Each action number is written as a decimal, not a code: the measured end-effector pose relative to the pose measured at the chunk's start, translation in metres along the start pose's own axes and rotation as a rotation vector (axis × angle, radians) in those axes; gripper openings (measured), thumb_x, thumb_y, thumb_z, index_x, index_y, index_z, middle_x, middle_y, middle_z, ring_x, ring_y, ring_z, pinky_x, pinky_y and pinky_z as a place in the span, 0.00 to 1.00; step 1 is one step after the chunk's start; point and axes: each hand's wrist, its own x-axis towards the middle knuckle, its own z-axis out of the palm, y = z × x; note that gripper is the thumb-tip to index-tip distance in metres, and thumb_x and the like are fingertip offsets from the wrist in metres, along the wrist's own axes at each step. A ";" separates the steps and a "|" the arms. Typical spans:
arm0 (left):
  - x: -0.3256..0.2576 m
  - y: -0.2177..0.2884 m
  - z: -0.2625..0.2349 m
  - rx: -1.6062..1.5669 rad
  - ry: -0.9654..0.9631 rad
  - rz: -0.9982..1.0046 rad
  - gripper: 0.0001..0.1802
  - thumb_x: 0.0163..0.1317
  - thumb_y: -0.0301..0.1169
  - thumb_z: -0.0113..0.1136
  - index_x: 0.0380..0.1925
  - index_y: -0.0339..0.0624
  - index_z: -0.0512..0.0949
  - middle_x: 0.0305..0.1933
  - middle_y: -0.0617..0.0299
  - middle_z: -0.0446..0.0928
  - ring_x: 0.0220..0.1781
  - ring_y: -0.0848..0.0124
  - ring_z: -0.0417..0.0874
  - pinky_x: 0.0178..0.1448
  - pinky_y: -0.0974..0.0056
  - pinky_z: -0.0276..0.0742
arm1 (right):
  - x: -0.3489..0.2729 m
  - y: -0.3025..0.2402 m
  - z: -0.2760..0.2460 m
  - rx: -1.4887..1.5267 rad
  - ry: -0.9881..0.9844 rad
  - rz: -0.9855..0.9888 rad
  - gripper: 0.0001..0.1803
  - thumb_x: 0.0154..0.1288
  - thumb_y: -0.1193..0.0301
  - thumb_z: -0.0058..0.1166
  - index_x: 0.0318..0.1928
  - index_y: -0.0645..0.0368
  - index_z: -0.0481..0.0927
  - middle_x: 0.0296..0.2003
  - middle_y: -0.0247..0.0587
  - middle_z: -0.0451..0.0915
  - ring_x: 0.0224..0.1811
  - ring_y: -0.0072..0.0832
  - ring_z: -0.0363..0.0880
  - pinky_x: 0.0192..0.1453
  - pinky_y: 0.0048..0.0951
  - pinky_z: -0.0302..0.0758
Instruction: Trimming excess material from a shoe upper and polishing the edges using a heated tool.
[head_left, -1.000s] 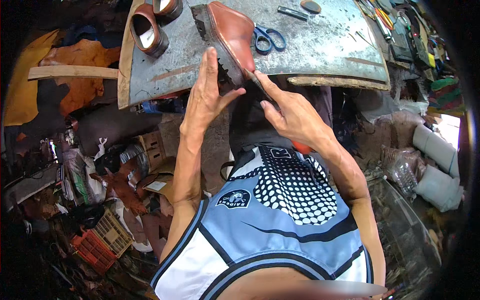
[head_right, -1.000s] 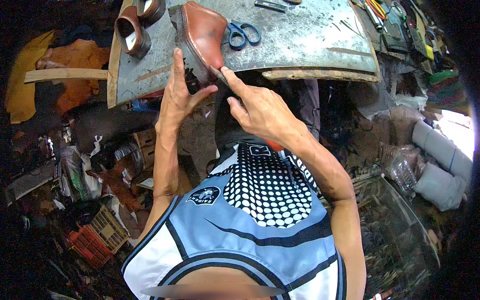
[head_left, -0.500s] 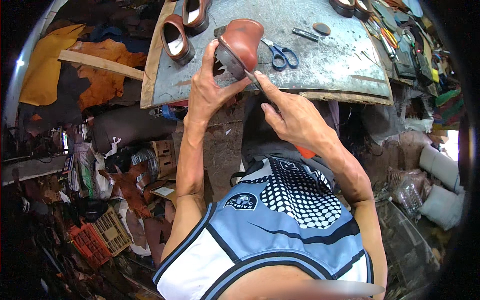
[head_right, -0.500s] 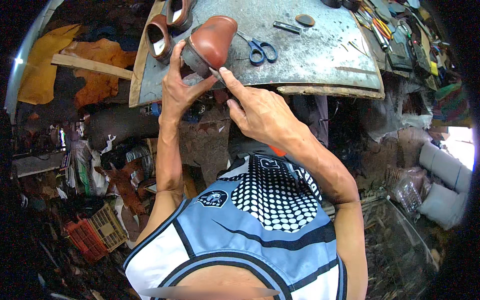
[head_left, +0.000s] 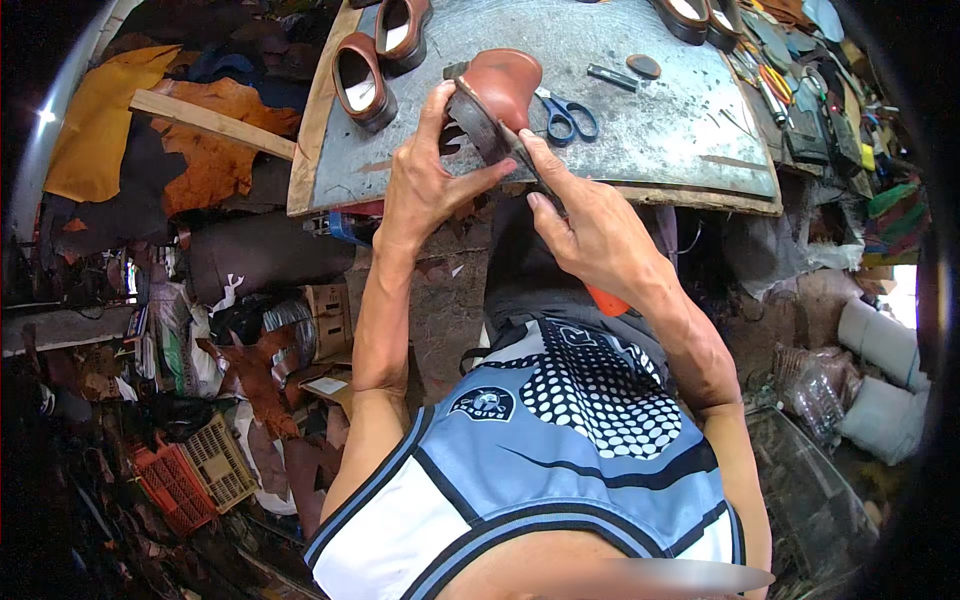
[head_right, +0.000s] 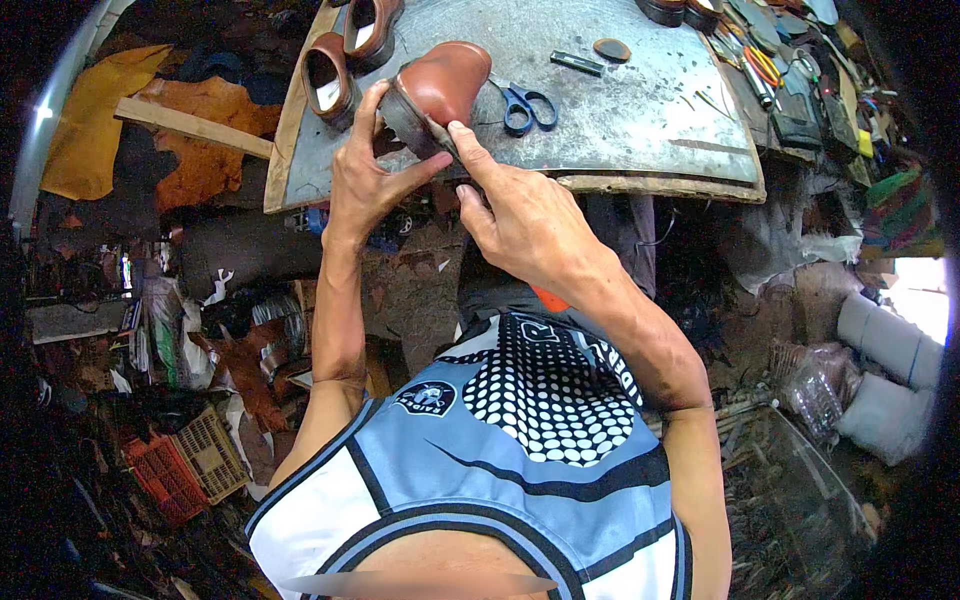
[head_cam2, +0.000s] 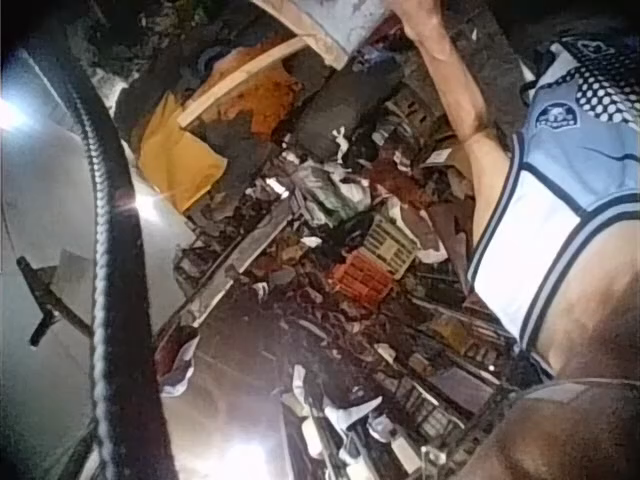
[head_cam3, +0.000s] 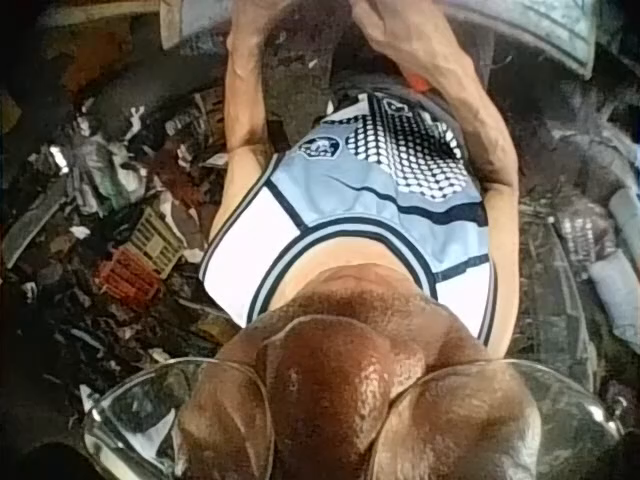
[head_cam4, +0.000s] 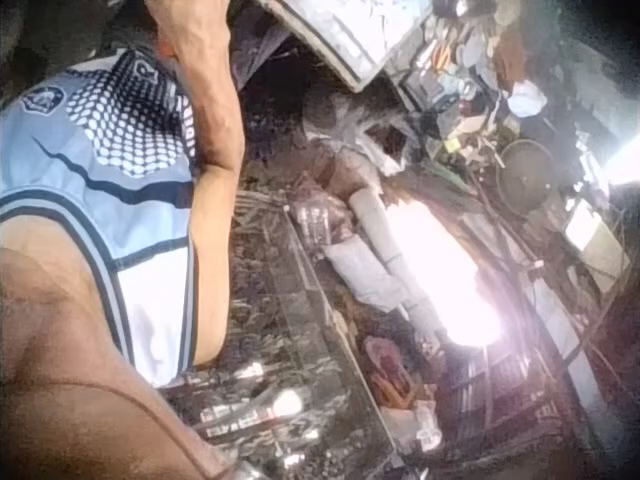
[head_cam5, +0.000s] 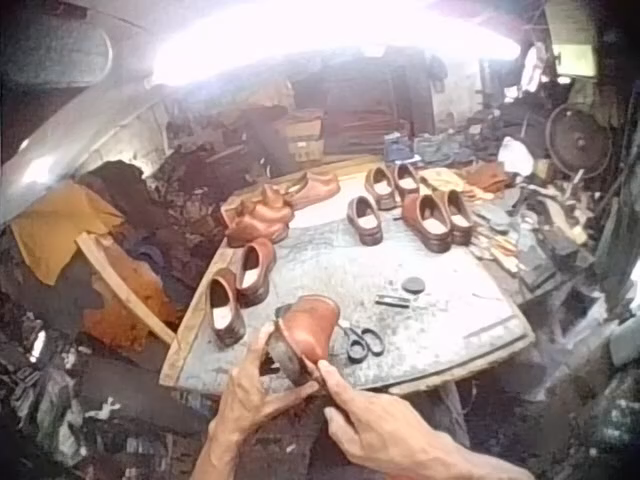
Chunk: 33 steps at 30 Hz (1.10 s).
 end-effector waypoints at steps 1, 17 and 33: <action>0.000 0.000 0.000 -0.001 -0.001 0.000 0.55 0.45 0.46 0.83 0.69 0.38 0.63 0.48 0.42 0.84 0.51 0.50 0.88 0.51 0.53 0.84 | -0.001 0.001 0.001 -0.004 0.003 -0.011 0.36 0.70 0.68 0.50 0.76 0.56 0.56 0.38 0.63 0.83 0.39 0.60 0.82 0.45 0.54 0.77; -0.003 0.000 0.004 0.050 -0.004 0.087 0.54 0.46 0.45 0.83 0.69 0.41 0.61 0.42 0.45 0.85 0.45 0.47 0.89 0.44 0.52 0.86 | -0.006 0.004 0.003 -0.012 0.053 -0.018 0.36 0.70 0.70 0.51 0.76 0.56 0.57 0.30 0.64 0.80 0.30 0.57 0.80 0.39 0.50 0.74; 0.002 0.004 -0.003 -0.008 0.016 0.010 0.55 0.44 0.48 0.83 0.69 0.40 0.64 0.47 0.45 0.85 0.49 0.52 0.89 0.50 0.54 0.86 | -0.006 -0.005 -0.004 -0.077 -0.014 0.034 0.36 0.70 0.65 0.51 0.74 0.62 0.57 0.39 0.64 0.83 0.40 0.60 0.83 0.47 0.55 0.77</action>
